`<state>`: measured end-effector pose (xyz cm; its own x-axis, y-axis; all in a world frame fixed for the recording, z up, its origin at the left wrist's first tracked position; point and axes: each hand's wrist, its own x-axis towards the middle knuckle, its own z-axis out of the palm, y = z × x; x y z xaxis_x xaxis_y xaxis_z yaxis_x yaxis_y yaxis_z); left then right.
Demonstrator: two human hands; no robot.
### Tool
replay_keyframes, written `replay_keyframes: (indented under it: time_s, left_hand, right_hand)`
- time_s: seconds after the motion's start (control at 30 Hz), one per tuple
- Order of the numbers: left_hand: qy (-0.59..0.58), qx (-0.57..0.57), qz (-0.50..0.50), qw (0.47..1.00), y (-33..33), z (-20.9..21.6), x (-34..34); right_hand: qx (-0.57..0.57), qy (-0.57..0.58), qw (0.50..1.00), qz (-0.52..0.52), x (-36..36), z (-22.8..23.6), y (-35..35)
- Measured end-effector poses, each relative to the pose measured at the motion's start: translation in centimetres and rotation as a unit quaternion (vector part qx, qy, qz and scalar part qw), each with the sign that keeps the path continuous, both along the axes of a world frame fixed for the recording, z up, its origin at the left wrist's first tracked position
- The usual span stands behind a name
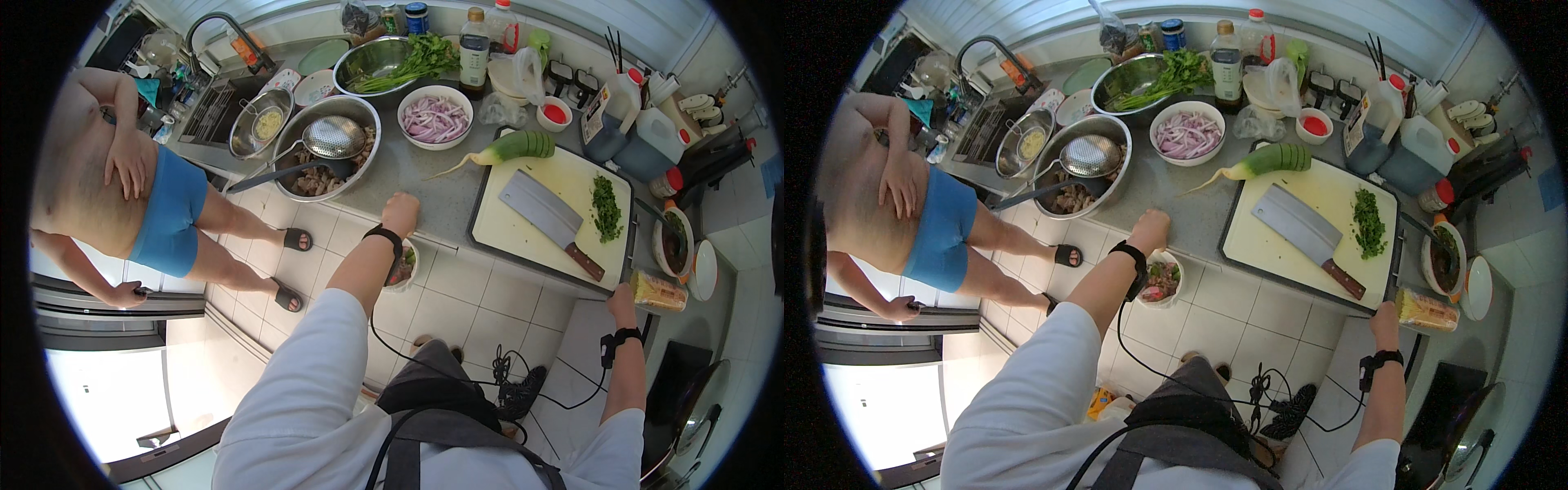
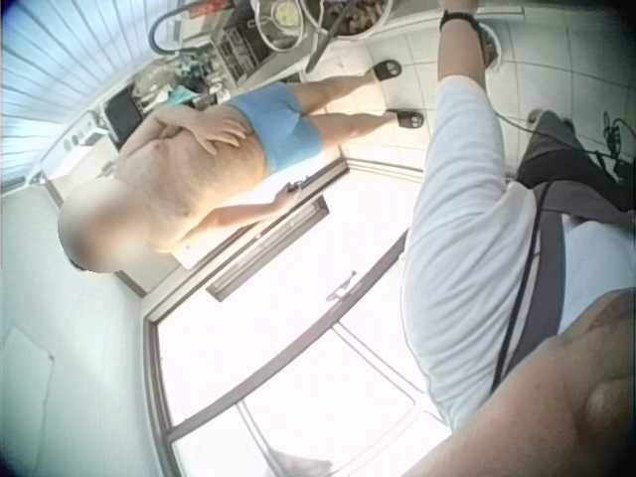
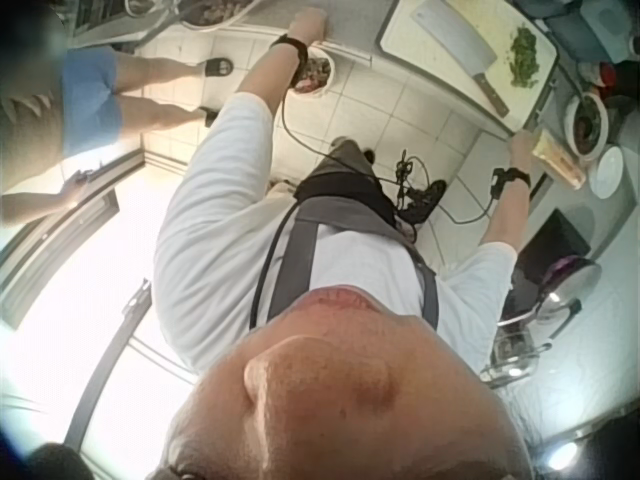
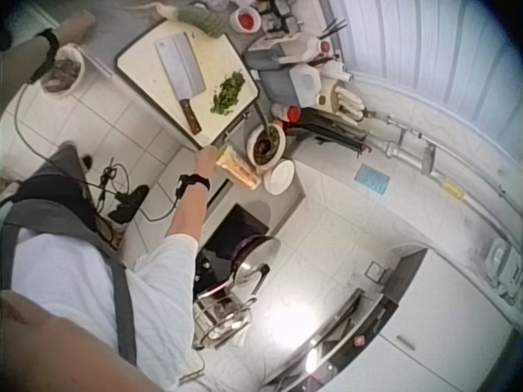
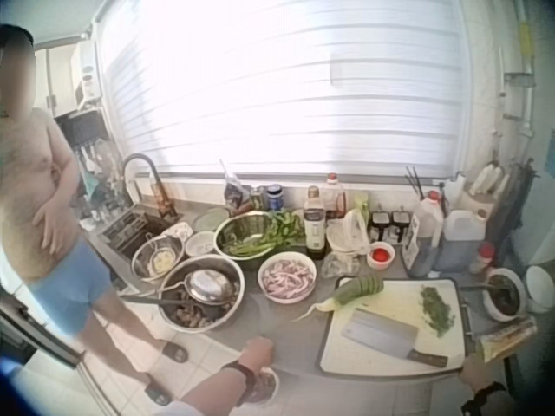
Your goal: The person adds cooked meat to a bowl, then opens a pot of boiling water and adds dry noodles. They stir the noodles with chopsticks and cover the pot to continue cooking.
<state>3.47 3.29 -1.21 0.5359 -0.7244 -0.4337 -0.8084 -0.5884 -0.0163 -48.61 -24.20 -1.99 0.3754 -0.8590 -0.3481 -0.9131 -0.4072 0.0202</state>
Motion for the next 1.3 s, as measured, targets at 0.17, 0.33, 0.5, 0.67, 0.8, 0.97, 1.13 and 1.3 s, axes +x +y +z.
replay_keyframes:
  time_s: [0.17,0.33,0.5,0.67,0.8,0.97,1.13,1.3]
  left_hand:
    - [0.006,0.01,-0.005,1.0,-0.1,0.34,0.0]
    - [0.0,0.024,-0.013,1.0,-0.13,0.37,0.07]
    - [0.003,0.016,-0.007,1.0,-0.18,0.33,0.08]
    - [0.007,0.024,-0.005,1.0,-0.28,0.43,0.06]
    - [0.004,0.031,0.003,1.0,-0.39,0.42,0.01]
    - [0.014,0.024,0.004,1.0,-0.32,0.56,0.02]
    - [0.011,0.02,0.004,1.0,-0.22,0.73,-0.07]
    - [0.015,0.025,0.02,0.999,-0.33,0.67,-0.02]
  right_hand:
    - [-0.007,0.003,1.0,-0.001,-0.46,-0.87,-0.35]
    - [-0.001,0.001,1.0,-0.03,-0.15,-0.59,-0.19]
    - [0.01,0.007,1.0,-0.022,0.02,-0.19,-0.21]
    - [0.018,0.013,0.999,-0.034,-0.2,-0.72,-0.55]
    - [0.005,0.014,1.0,-0.02,-0.35,-0.99,-0.6]
    - [0.018,0.005,1.0,-0.024,-0.34,-0.64,-0.43]
    - [0.011,-0.001,1.0,0.004,-0.26,-0.43,-0.33]
    - [0.013,0.003,0.999,-0.031,0.06,-0.18,-0.17]
